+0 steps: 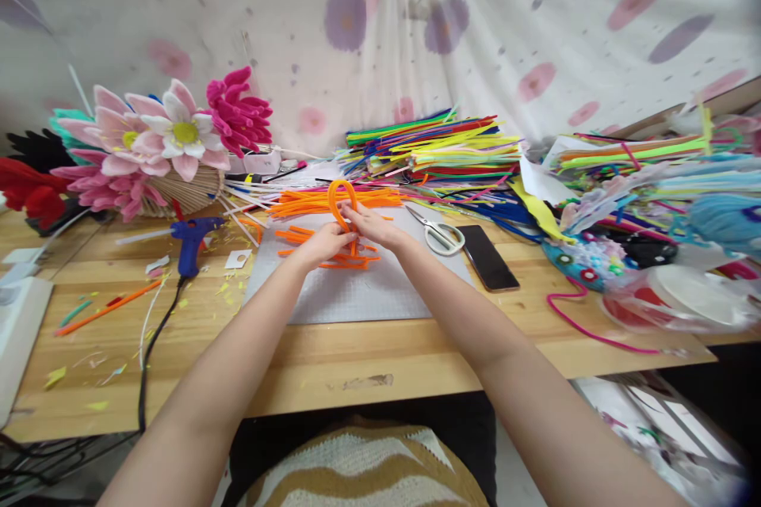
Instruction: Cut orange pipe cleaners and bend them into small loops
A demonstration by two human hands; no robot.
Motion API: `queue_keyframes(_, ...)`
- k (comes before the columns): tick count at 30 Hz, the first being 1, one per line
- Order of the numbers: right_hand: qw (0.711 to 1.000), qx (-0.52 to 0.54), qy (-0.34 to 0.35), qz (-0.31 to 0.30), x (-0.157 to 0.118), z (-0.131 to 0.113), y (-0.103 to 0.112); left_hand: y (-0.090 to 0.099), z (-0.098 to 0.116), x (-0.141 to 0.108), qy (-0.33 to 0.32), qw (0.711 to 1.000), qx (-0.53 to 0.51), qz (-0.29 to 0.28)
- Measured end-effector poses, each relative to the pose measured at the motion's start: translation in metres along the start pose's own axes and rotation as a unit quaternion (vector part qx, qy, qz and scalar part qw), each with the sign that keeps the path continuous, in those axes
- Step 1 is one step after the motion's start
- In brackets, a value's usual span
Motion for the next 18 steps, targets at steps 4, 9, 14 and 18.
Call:
queue_keyframes(4, 0.993, -0.097, 0.04, -0.044, -0.014, -0.004, 0.019, -0.005, -0.001, 0.007, -0.054, 0.994, 0.068, 0.069)
queue_keyframes(9, 0.997, -0.072, 0.024, 0.023, -0.023, 0.008, 0.043, -0.02, 0.016, 0.018, -0.125, 0.965, 0.206, 0.108)
queue_keyframes(14, 0.983, -0.166, 0.031, 0.067, -0.016, 0.004, 0.05, -0.019, 0.037, 0.033, -0.168, 0.929, 0.305, 0.127)
queue_keyframes(18, 0.968, -0.247, 0.03, 0.01, -0.007, -0.003, 0.042, -0.002, 0.037, 0.056, -0.147, 0.937, 0.283, 0.144)
Point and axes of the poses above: each hand's wrist, its own x-axis towards the middle knuckle, its own y-axis out of the back of the hand, z = x × y, the point moved 3 cm from there along x, towards the middle knuckle, and after that the axes turned 15 degrees about y, right-handed, at the moved point
